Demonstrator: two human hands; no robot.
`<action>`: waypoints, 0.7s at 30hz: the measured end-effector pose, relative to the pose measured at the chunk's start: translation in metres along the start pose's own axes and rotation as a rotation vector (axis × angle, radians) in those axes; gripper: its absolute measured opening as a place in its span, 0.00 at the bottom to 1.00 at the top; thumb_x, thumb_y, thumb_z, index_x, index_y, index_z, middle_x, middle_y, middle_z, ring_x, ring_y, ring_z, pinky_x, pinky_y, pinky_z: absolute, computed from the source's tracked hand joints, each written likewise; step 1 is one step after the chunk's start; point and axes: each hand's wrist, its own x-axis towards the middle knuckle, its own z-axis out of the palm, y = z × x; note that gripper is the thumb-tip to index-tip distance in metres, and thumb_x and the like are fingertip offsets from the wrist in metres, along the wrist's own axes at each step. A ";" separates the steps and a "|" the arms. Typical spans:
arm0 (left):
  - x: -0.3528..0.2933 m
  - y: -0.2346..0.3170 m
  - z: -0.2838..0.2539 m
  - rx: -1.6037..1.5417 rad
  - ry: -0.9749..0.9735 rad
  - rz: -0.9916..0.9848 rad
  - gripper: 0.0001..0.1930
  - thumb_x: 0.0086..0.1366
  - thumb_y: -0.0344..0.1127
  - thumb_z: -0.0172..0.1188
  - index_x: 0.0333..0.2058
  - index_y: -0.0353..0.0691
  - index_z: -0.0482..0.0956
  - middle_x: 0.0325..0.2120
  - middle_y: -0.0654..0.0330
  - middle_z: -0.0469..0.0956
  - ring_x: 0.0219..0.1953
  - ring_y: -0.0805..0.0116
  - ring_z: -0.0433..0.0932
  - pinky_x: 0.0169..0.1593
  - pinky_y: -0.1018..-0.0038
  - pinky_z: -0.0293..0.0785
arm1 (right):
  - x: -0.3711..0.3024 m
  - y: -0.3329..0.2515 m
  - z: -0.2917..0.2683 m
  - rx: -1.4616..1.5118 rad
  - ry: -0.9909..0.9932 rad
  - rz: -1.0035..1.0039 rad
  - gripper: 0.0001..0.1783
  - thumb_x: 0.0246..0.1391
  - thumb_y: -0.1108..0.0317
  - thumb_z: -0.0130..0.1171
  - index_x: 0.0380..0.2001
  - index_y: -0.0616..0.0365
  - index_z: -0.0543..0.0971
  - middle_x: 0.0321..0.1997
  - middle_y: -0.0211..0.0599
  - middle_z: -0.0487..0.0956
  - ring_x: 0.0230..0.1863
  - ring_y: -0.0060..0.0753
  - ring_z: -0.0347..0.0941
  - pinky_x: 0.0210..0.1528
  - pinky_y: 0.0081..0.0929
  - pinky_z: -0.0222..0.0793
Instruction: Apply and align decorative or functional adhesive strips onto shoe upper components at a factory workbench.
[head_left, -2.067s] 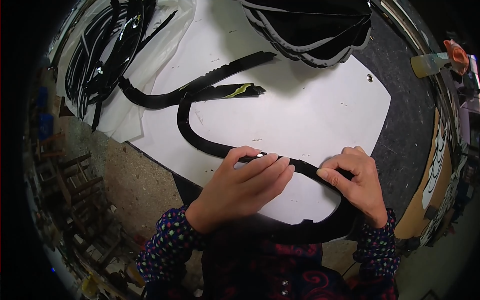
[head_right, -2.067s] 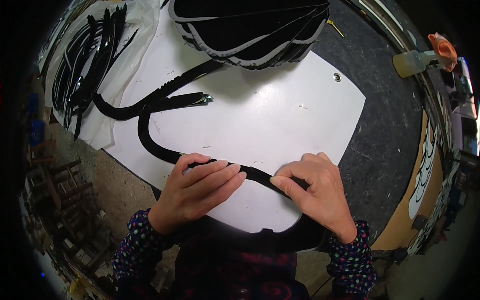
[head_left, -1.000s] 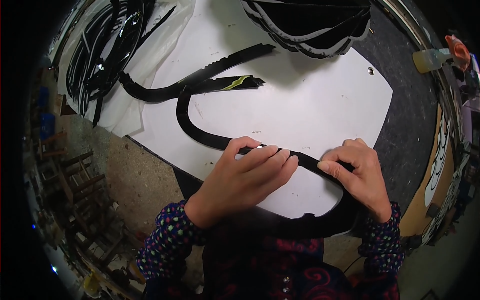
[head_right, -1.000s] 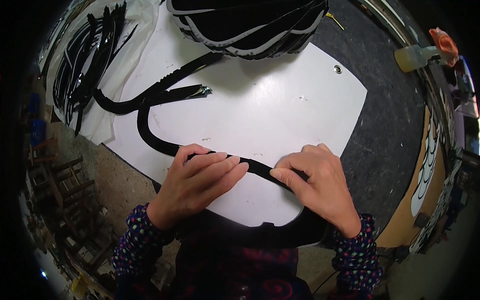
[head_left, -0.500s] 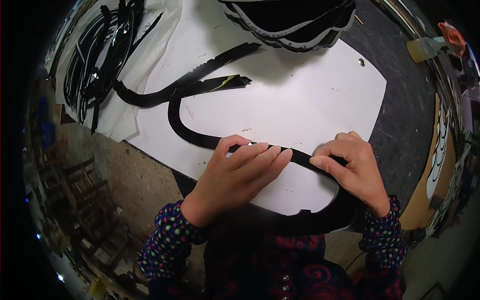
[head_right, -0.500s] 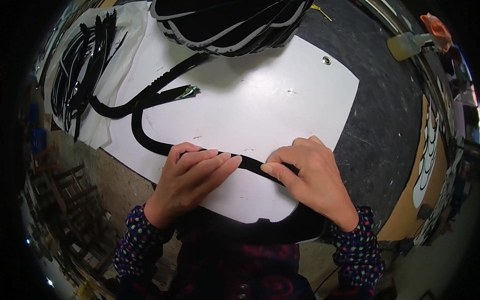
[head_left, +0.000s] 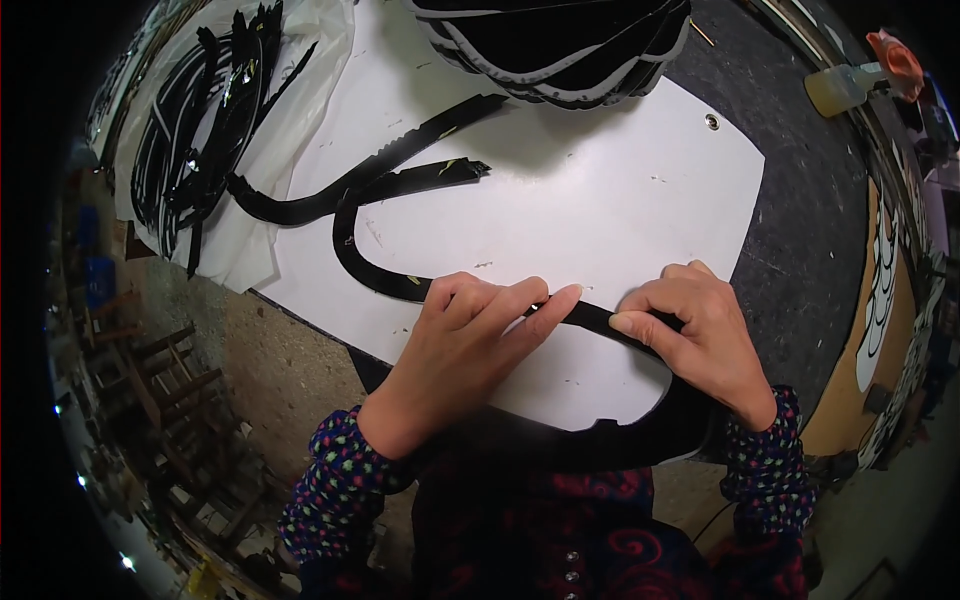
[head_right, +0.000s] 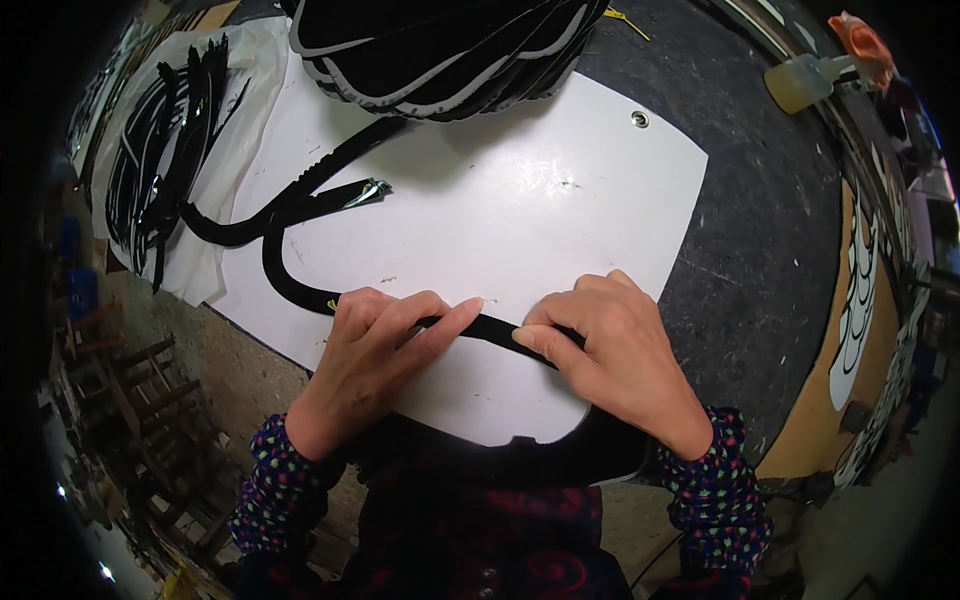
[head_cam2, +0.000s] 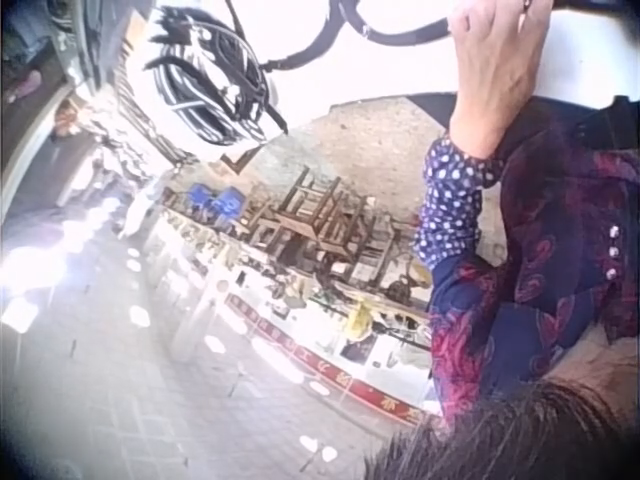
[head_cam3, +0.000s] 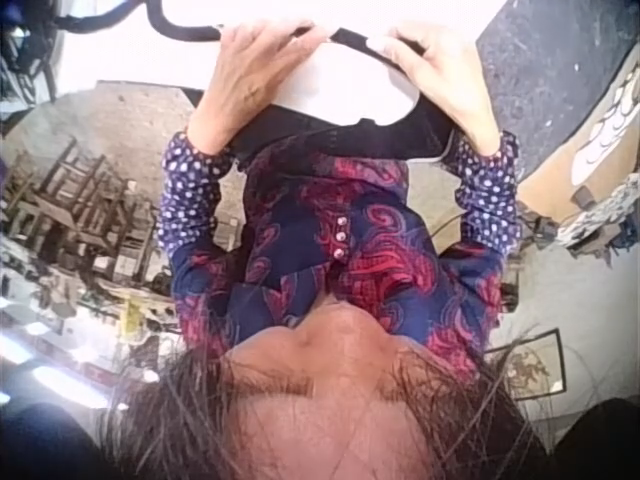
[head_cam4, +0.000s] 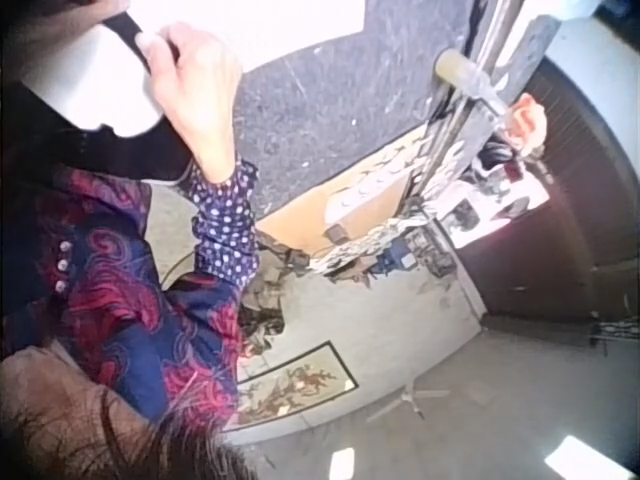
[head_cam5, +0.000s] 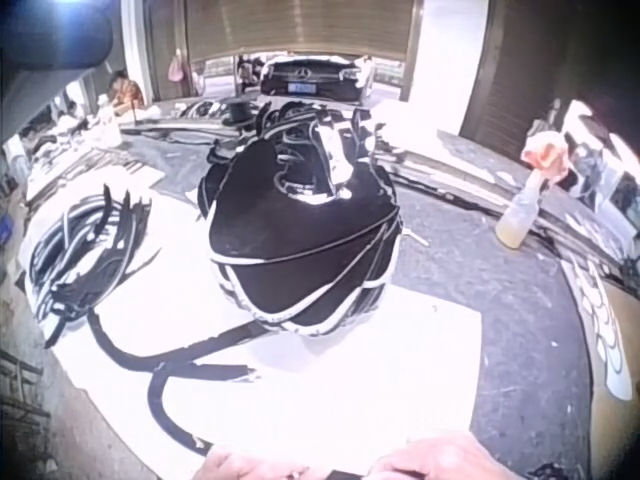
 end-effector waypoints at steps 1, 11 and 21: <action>0.000 0.000 0.001 -0.019 0.011 -0.003 0.26 0.61 0.29 0.54 0.59 0.51 0.75 0.46 0.71 0.69 0.41 0.72 0.64 0.49 0.72 0.61 | 0.000 0.000 0.000 0.001 0.000 0.002 0.07 0.52 0.64 0.66 0.26 0.56 0.84 0.19 0.30 0.75 0.24 0.31 0.64 0.35 0.30 0.58; -0.001 0.001 0.005 0.024 0.068 0.046 0.24 0.61 0.29 0.55 0.57 0.46 0.76 0.47 0.67 0.70 0.44 0.72 0.68 0.52 0.71 0.68 | 0.002 -0.006 -0.002 -0.035 0.009 -0.002 0.10 0.55 0.64 0.63 0.24 0.58 0.83 0.17 0.33 0.74 0.23 0.32 0.63 0.34 0.31 0.57; -0.001 0.011 0.002 0.301 0.007 0.120 0.20 0.64 0.29 0.54 0.55 0.41 0.76 0.51 0.62 0.73 0.53 0.69 0.72 0.60 0.70 0.72 | 0.000 -0.004 0.002 -0.042 0.042 -0.025 0.11 0.55 0.64 0.62 0.24 0.59 0.83 0.16 0.35 0.73 0.23 0.33 0.64 0.34 0.31 0.57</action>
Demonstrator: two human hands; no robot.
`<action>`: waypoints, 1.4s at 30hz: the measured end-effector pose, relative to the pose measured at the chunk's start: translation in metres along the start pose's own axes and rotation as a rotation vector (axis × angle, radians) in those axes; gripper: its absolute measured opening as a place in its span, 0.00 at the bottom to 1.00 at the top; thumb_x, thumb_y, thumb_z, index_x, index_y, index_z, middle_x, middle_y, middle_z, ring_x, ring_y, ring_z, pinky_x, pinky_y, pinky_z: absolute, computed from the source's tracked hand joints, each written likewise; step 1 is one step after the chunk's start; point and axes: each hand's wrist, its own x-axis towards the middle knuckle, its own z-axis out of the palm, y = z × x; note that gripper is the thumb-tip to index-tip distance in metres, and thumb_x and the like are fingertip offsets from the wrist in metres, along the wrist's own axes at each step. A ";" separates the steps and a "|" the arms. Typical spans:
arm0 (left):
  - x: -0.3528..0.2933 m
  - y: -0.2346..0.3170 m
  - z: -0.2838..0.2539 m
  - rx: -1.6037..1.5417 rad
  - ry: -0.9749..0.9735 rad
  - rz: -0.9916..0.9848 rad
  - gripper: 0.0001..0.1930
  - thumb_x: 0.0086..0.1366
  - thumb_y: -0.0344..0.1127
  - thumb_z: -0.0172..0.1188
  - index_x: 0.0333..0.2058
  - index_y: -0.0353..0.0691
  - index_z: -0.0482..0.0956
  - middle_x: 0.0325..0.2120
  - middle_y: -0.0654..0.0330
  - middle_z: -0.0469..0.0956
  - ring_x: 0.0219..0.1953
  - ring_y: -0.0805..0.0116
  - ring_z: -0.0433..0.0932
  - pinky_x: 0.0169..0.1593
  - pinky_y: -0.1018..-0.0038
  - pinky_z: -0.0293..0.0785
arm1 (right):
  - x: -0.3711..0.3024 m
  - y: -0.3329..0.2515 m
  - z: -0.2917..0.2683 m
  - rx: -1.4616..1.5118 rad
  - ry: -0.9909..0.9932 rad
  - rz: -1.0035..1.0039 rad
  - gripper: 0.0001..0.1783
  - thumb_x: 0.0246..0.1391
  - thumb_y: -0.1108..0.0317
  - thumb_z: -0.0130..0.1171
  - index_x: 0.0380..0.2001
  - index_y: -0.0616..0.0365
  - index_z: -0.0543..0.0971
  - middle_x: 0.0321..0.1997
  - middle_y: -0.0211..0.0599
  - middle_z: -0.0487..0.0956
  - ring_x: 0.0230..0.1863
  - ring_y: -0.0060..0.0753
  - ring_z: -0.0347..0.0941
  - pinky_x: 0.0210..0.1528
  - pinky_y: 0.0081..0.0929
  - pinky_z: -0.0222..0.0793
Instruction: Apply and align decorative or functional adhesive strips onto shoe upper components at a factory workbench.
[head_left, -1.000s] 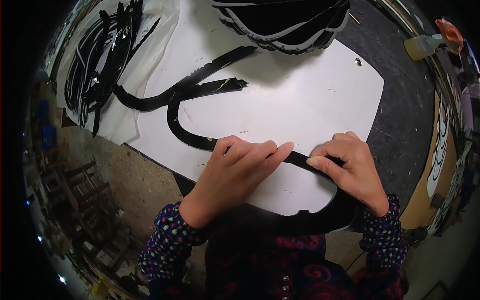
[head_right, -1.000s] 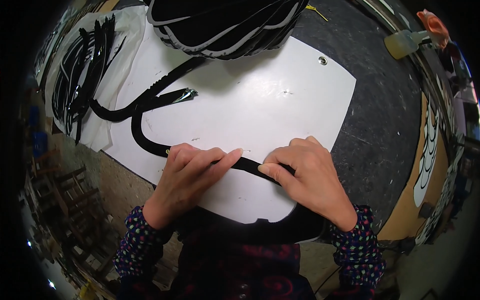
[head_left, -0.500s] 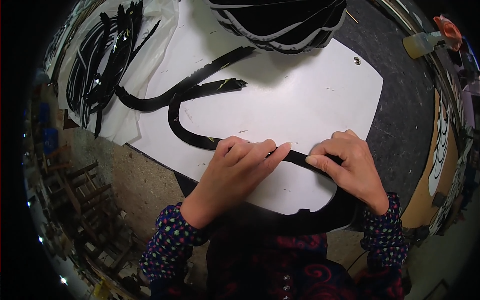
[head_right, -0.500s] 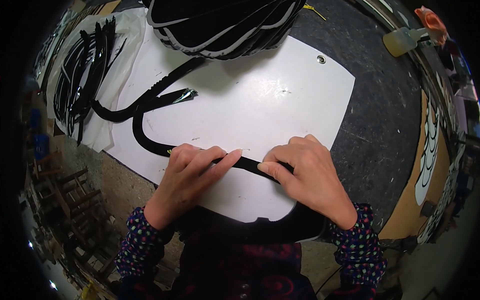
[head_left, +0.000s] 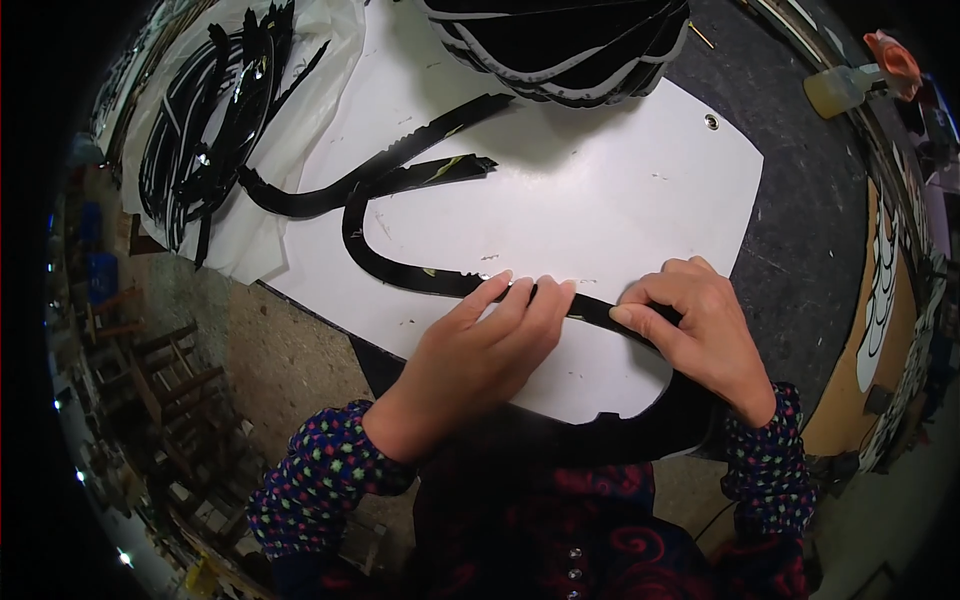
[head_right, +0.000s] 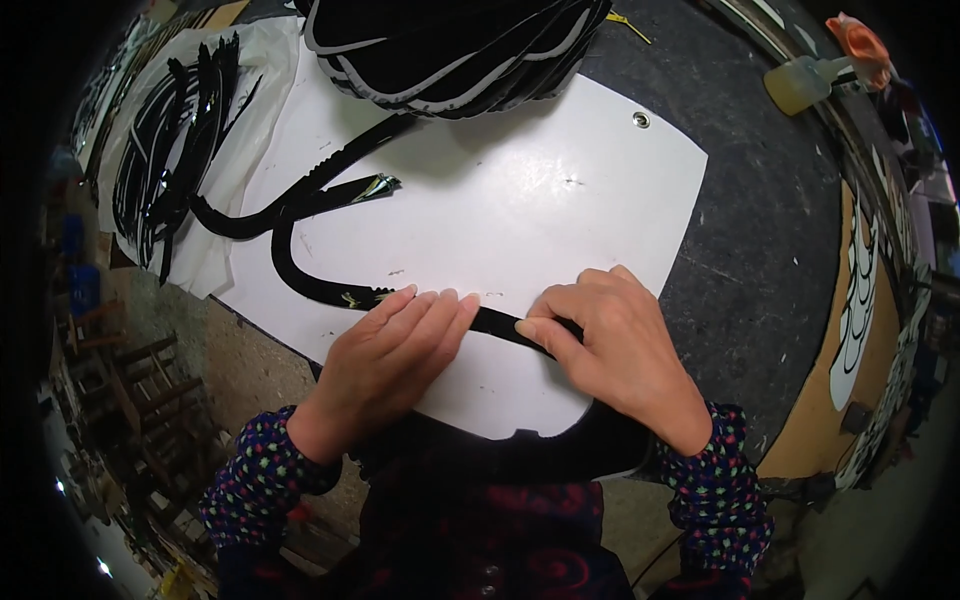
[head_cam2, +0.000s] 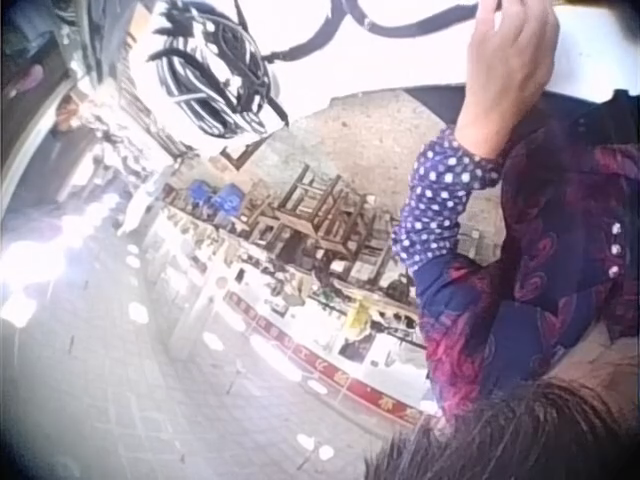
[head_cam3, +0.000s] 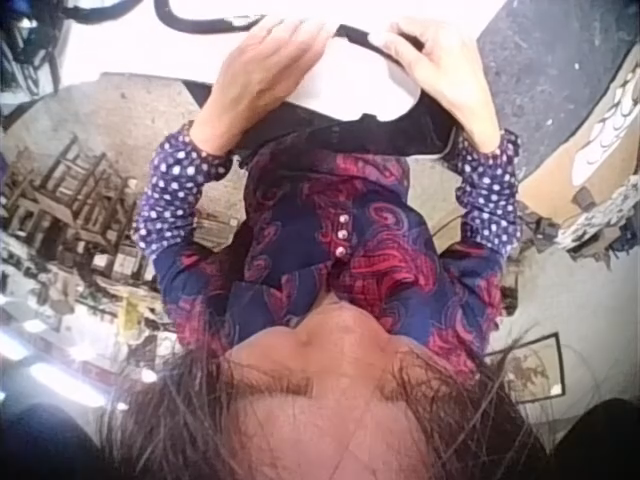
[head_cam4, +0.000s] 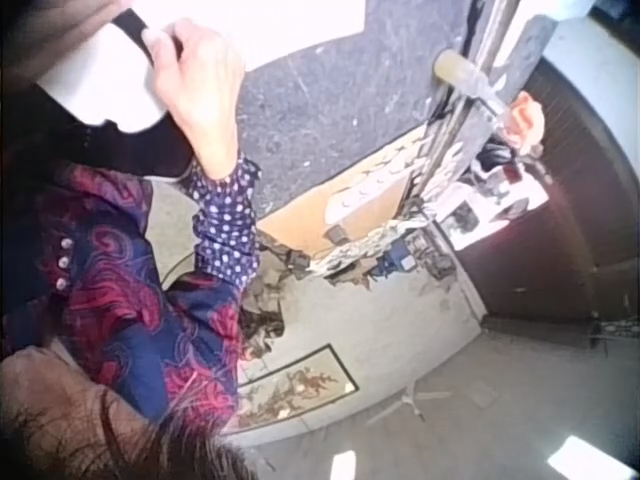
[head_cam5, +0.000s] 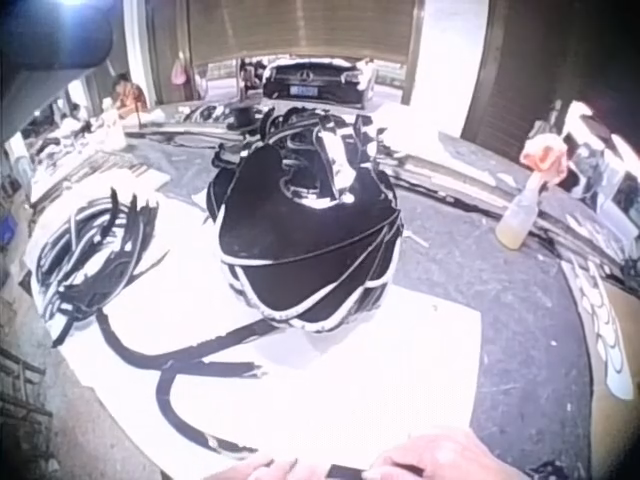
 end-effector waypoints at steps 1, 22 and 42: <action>0.000 -0.003 -0.002 -0.086 -0.027 -0.006 0.19 0.64 0.29 0.54 0.55 0.41 0.76 0.51 0.61 0.73 0.53 0.68 0.73 0.59 0.69 0.73 | 0.000 0.000 0.000 -0.003 -0.002 0.004 0.11 0.55 0.64 0.62 0.24 0.59 0.83 0.16 0.35 0.73 0.23 0.33 0.64 0.34 0.31 0.57; 0.001 0.007 0.001 -0.048 0.016 -0.081 0.23 0.62 0.27 0.54 0.57 0.47 0.76 0.51 0.59 0.68 0.50 0.68 0.72 0.60 0.66 0.72 | 0.001 0.001 0.001 -0.030 0.002 -0.033 0.11 0.55 0.64 0.62 0.23 0.58 0.82 0.17 0.35 0.74 0.25 0.35 0.67 0.34 0.32 0.58; 0.000 0.004 0.001 -0.143 0.048 -0.047 0.21 0.62 0.29 0.54 0.56 0.44 0.75 0.53 0.51 0.73 0.50 0.60 0.77 0.59 0.61 0.73 | 0.001 -0.004 -0.001 -0.075 -0.027 0.028 0.13 0.55 0.62 0.61 0.24 0.59 0.83 0.16 0.37 0.74 0.25 0.37 0.68 0.36 0.33 0.60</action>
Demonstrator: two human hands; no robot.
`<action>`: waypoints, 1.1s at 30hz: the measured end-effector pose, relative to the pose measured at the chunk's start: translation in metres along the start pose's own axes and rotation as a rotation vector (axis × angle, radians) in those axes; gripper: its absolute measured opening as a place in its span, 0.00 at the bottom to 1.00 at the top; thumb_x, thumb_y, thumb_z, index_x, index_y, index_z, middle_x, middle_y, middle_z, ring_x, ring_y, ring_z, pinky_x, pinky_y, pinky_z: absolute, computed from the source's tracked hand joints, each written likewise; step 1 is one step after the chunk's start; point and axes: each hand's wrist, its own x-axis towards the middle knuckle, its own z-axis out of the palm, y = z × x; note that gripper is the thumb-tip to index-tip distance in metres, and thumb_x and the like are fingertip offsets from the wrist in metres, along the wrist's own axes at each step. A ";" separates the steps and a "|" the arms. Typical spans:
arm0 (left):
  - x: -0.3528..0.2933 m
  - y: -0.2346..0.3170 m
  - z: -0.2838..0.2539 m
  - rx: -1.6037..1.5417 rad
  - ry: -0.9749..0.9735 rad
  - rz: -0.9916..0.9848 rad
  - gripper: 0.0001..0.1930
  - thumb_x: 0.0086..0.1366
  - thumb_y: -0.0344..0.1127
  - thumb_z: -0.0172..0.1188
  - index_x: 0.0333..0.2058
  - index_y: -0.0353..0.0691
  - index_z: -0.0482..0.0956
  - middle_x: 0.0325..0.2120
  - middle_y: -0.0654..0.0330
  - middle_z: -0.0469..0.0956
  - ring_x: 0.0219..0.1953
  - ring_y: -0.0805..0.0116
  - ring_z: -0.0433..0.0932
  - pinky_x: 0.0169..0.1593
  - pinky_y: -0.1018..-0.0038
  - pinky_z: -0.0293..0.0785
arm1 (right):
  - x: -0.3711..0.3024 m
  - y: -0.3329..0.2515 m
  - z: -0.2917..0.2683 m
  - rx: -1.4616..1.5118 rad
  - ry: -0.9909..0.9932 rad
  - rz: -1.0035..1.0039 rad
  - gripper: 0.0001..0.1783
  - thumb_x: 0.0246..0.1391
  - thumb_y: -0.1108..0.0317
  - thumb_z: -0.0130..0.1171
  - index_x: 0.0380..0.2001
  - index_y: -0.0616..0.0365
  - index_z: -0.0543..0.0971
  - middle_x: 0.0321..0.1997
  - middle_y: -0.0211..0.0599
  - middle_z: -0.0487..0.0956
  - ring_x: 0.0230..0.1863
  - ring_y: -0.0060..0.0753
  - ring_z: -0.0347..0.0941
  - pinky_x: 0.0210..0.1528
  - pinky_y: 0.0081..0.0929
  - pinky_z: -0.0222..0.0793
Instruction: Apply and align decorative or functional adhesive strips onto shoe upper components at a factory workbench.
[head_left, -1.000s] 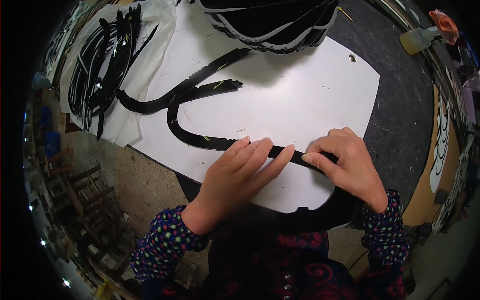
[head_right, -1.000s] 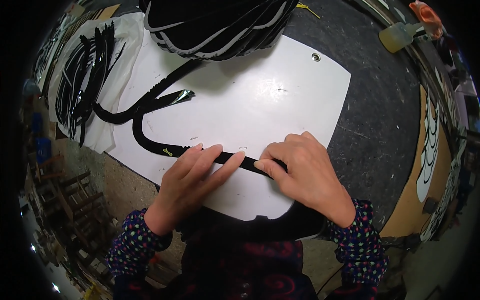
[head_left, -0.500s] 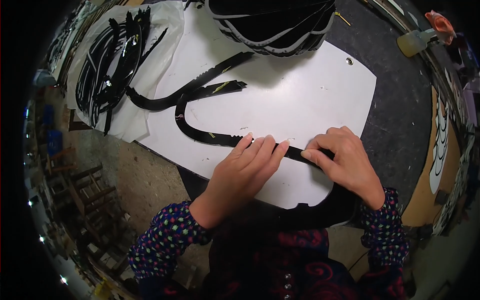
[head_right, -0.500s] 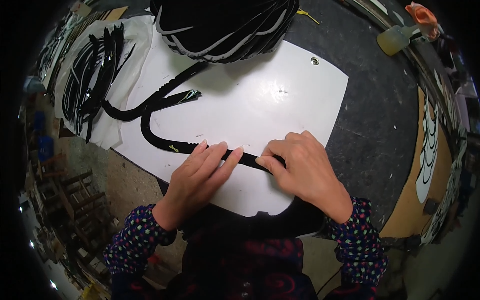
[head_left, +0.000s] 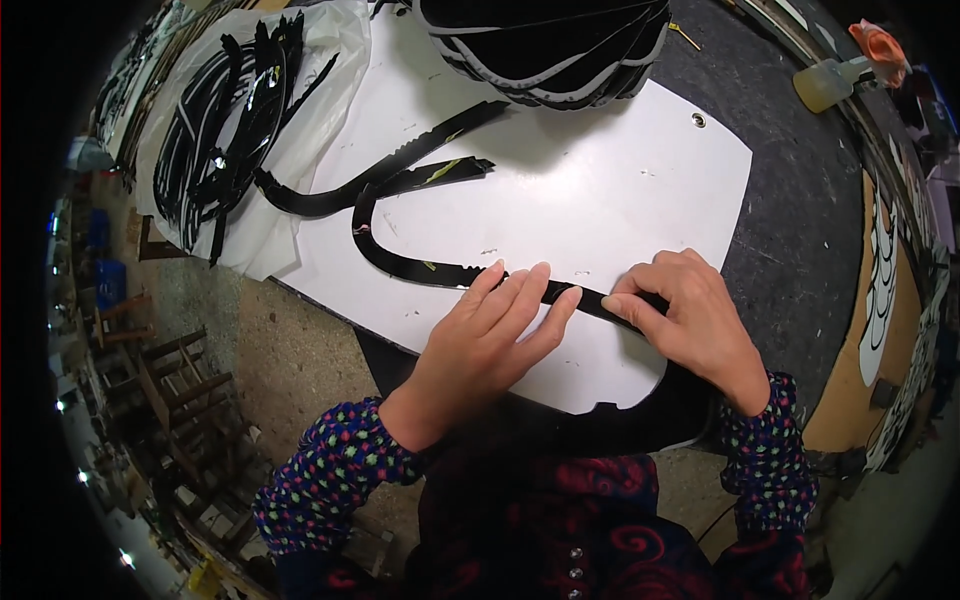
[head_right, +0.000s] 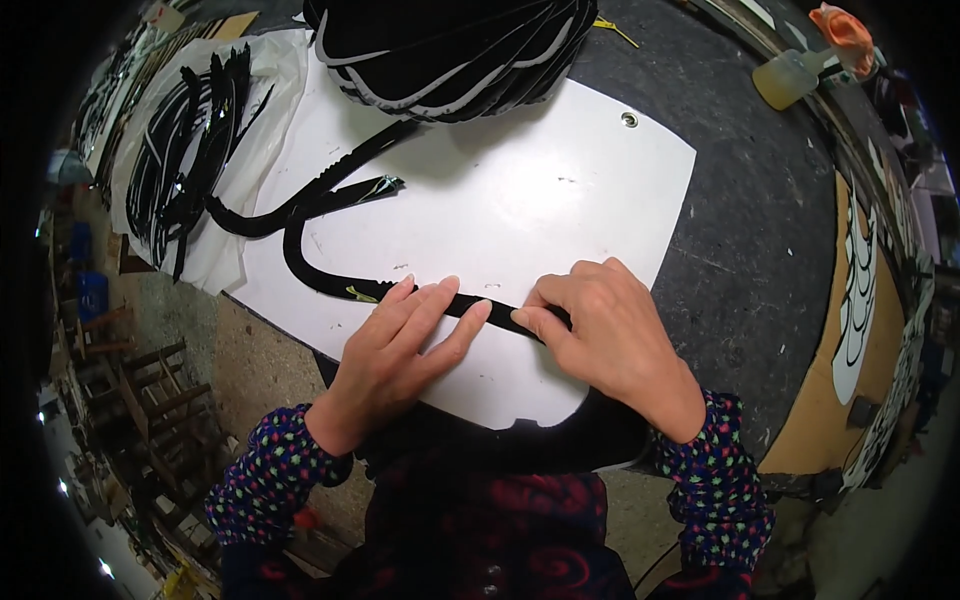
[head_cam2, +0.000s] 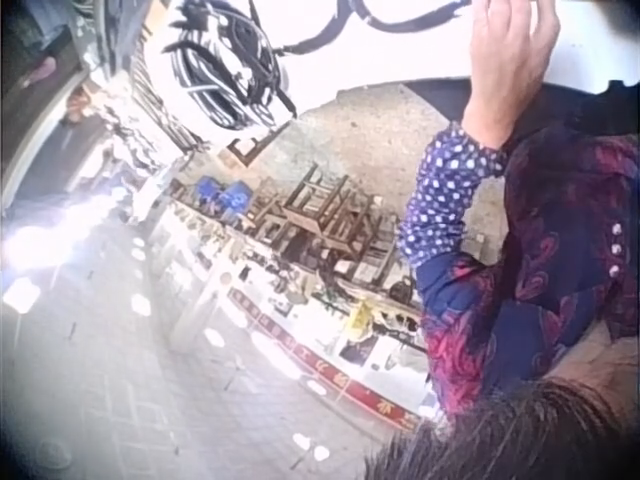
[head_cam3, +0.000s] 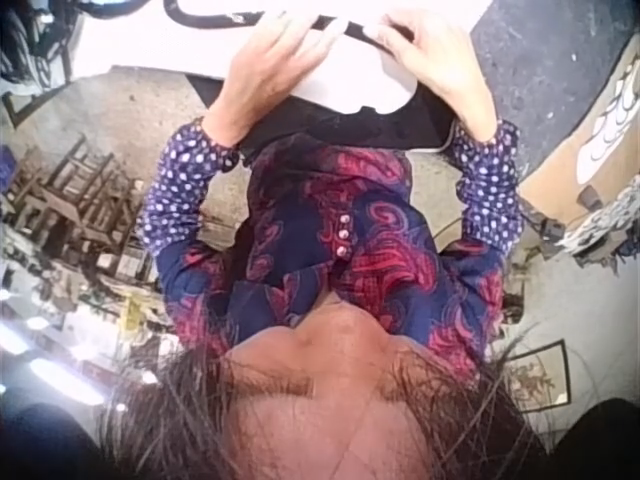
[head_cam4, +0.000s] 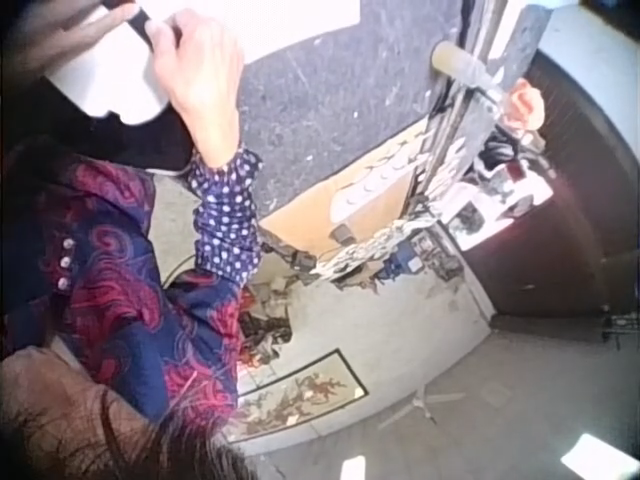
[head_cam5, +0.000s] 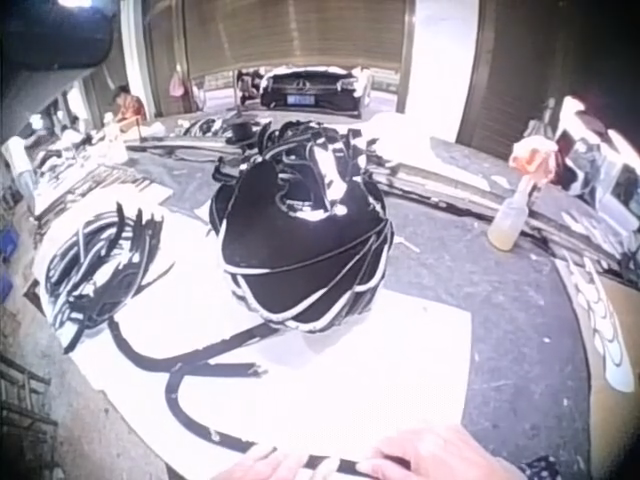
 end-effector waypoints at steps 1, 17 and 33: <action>0.000 0.000 -0.001 0.006 0.001 0.016 0.21 0.62 0.29 0.54 0.55 0.41 0.74 0.52 0.50 0.73 0.52 0.60 0.75 0.60 0.60 0.71 | -0.001 -0.002 0.000 -0.003 0.022 0.001 0.13 0.55 0.62 0.61 0.24 0.59 0.83 0.16 0.37 0.74 0.25 0.38 0.69 0.36 0.33 0.61; -0.014 -0.003 0.004 -0.068 0.121 -0.034 0.18 0.59 0.28 0.56 0.50 0.37 0.76 0.55 0.52 0.73 0.56 0.58 0.74 0.63 0.51 0.65 | 0.042 -0.023 0.033 -0.273 0.465 -0.269 0.19 0.49 0.79 0.58 0.47 0.62 0.73 0.48 0.45 0.76 0.47 0.47 0.70 0.49 0.38 0.64; -0.025 -0.015 0.009 -0.425 0.620 -0.266 0.12 0.57 0.23 0.57 0.40 0.39 0.82 0.49 0.60 0.81 0.54 0.62 0.76 0.63 0.58 0.65 | 0.074 -0.037 0.069 -0.751 0.563 -0.325 0.24 0.49 0.74 0.57 0.53 0.61 0.71 0.54 0.39 0.73 0.57 0.39 0.69 0.55 0.36 0.61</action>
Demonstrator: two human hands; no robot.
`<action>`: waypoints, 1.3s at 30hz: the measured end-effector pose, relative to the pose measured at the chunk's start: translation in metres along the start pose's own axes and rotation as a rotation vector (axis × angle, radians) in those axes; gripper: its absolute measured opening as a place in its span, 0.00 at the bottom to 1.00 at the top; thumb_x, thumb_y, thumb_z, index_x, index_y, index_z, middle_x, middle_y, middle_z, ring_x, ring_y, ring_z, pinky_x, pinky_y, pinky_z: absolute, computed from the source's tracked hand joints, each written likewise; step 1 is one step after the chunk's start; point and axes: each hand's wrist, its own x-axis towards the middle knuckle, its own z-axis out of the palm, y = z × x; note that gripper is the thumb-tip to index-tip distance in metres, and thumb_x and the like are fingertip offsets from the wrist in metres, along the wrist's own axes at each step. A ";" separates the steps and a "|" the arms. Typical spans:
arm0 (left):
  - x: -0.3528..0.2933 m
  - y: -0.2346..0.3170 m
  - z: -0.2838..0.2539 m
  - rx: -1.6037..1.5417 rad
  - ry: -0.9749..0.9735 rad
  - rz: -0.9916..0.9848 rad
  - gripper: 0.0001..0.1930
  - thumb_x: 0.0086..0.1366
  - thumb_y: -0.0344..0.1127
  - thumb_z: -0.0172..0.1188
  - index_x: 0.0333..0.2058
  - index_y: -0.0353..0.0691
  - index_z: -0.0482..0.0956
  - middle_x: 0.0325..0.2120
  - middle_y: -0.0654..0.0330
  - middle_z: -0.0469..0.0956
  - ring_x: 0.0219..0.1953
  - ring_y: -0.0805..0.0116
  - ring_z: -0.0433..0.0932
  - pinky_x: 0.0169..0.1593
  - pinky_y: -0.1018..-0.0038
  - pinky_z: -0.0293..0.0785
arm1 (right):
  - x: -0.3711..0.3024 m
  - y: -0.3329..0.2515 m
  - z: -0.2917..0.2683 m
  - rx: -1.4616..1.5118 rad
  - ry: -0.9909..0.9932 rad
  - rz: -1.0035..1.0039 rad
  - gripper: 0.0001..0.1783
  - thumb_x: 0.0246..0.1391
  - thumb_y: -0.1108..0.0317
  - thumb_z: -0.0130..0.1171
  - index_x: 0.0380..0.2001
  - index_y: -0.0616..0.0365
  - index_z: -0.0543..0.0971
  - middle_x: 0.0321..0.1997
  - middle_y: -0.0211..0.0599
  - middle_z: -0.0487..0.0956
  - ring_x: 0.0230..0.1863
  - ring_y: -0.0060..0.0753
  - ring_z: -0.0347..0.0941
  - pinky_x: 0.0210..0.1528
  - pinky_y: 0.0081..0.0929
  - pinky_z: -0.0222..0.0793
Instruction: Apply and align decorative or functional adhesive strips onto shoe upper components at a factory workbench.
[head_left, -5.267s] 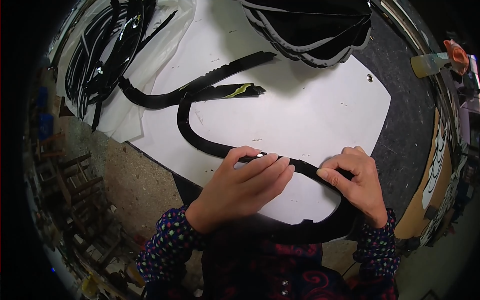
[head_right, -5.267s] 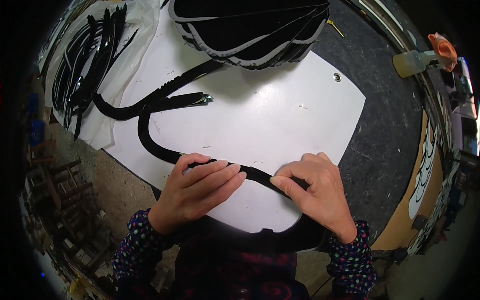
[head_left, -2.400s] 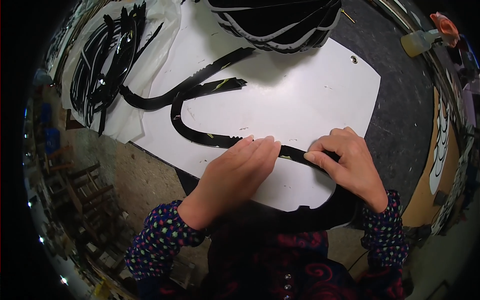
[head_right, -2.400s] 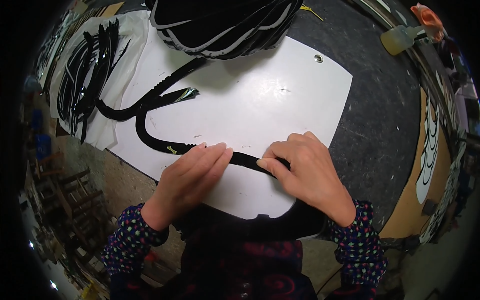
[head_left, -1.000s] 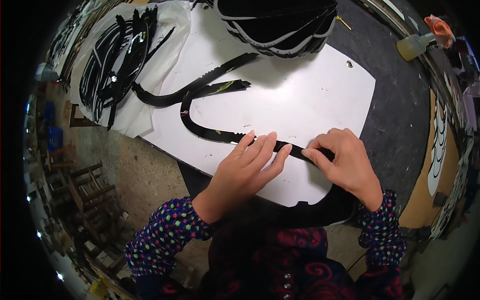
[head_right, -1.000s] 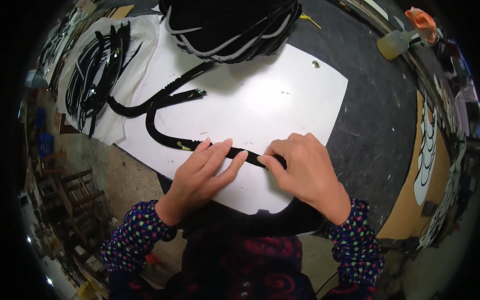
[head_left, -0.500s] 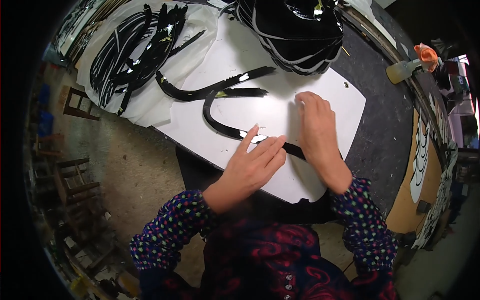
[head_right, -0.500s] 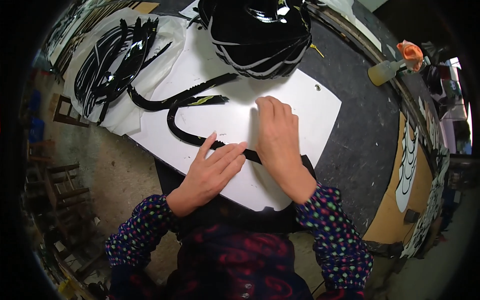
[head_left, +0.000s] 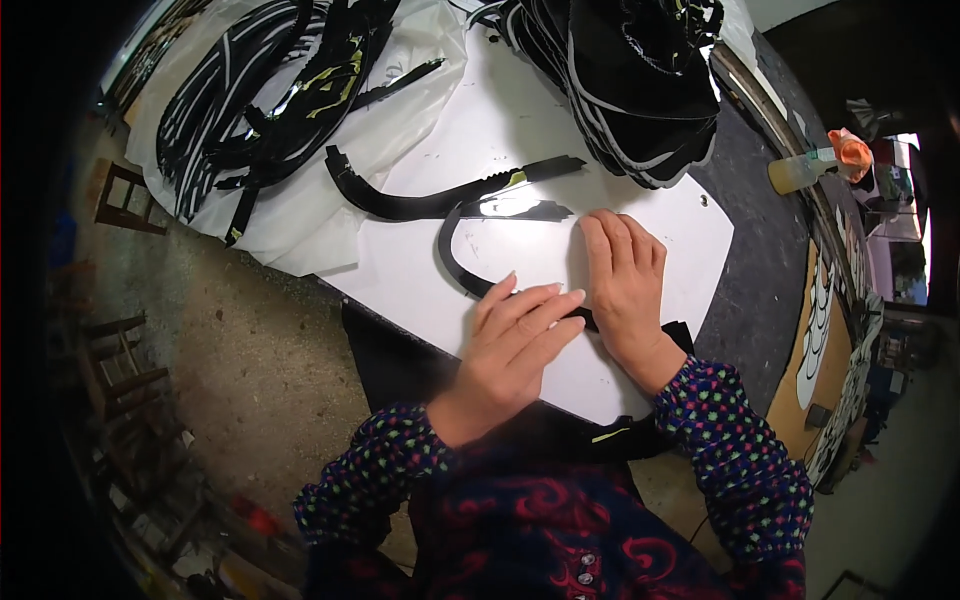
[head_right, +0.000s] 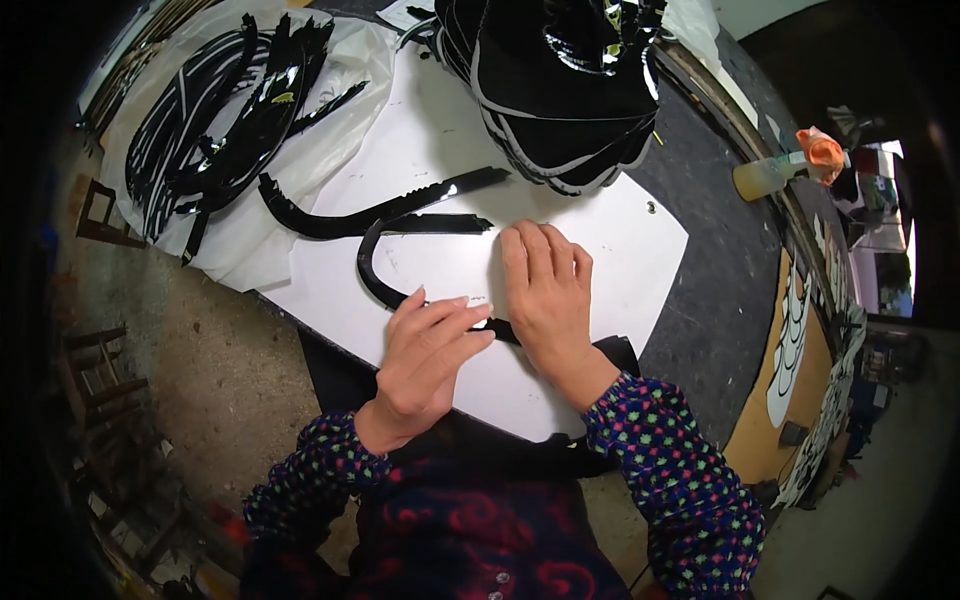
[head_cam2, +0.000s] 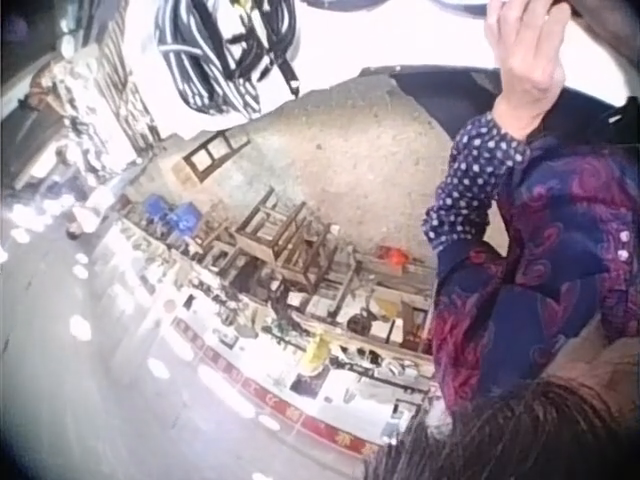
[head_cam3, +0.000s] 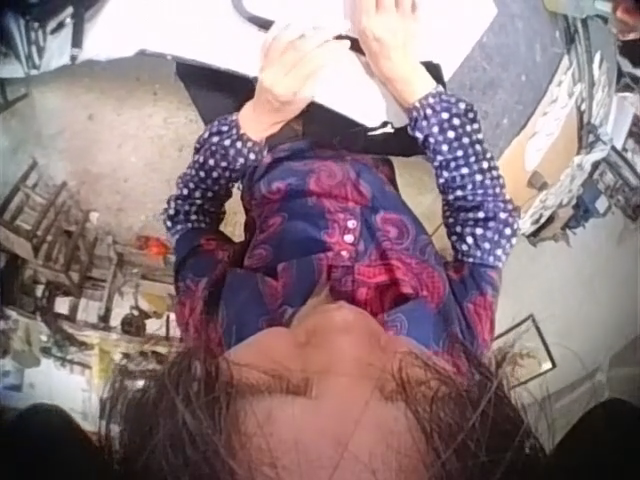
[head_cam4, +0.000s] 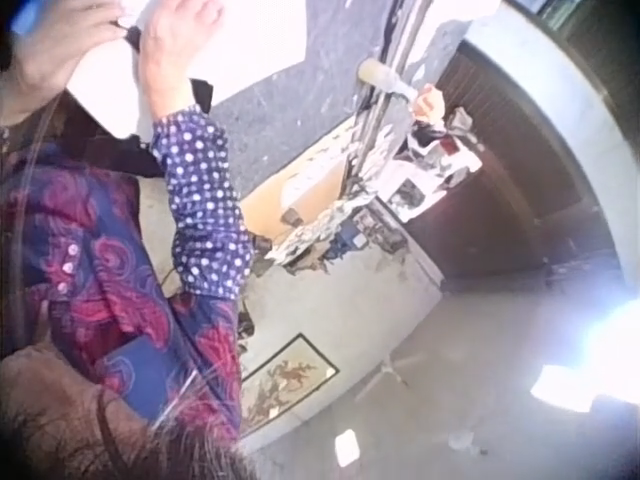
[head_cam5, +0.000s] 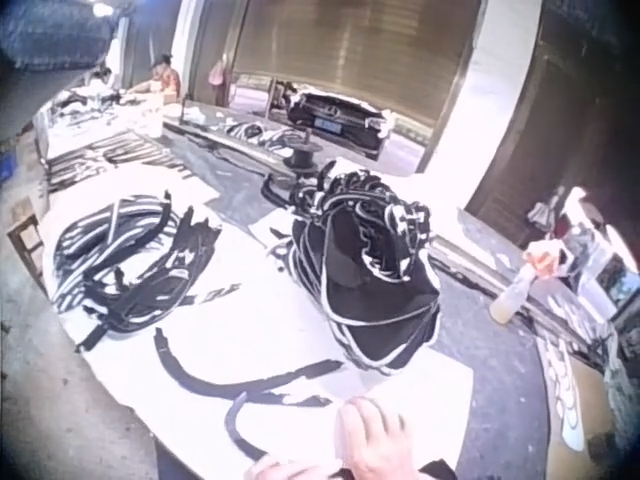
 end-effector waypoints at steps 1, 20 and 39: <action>0.001 0.002 -0.002 0.000 0.003 0.009 0.12 0.57 0.23 0.57 0.40 0.39 0.82 0.49 0.60 0.81 0.54 0.62 0.76 0.63 0.58 0.65 | 0.000 0.001 0.001 -0.007 0.009 -0.012 0.24 0.49 0.74 0.56 0.53 0.61 0.72 0.54 0.39 0.73 0.57 0.39 0.69 0.55 0.36 0.61; 0.009 -0.021 -0.033 0.089 0.110 -0.610 0.23 0.62 0.31 0.64 0.54 0.36 0.70 0.44 0.53 0.74 0.40 0.64 0.75 0.46 0.70 0.73 | -0.089 0.061 -0.055 0.518 0.082 0.511 0.14 0.61 0.70 0.55 0.48 0.65 0.72 0.45 0.52 0.75 0.49 0.53 0.71 0.51 0.44 0.67; 0.076 0.023 -0.076 -0.564 0.299 -0.546 0.28 0.63 0.20 0.61 0.60 0.35 0.62 0.42 0.60 0.75 0.39 0.76 0.75 0.38 0.81 0.74 | -0.140 0.047 -0.120 1.186 -0.118 0.824 0.19 0.54 0.62 0.66 0.28 0.66 0.69 0.21 0.37 0.68 0.25 0.24 0.61 0.29 0.29 0.61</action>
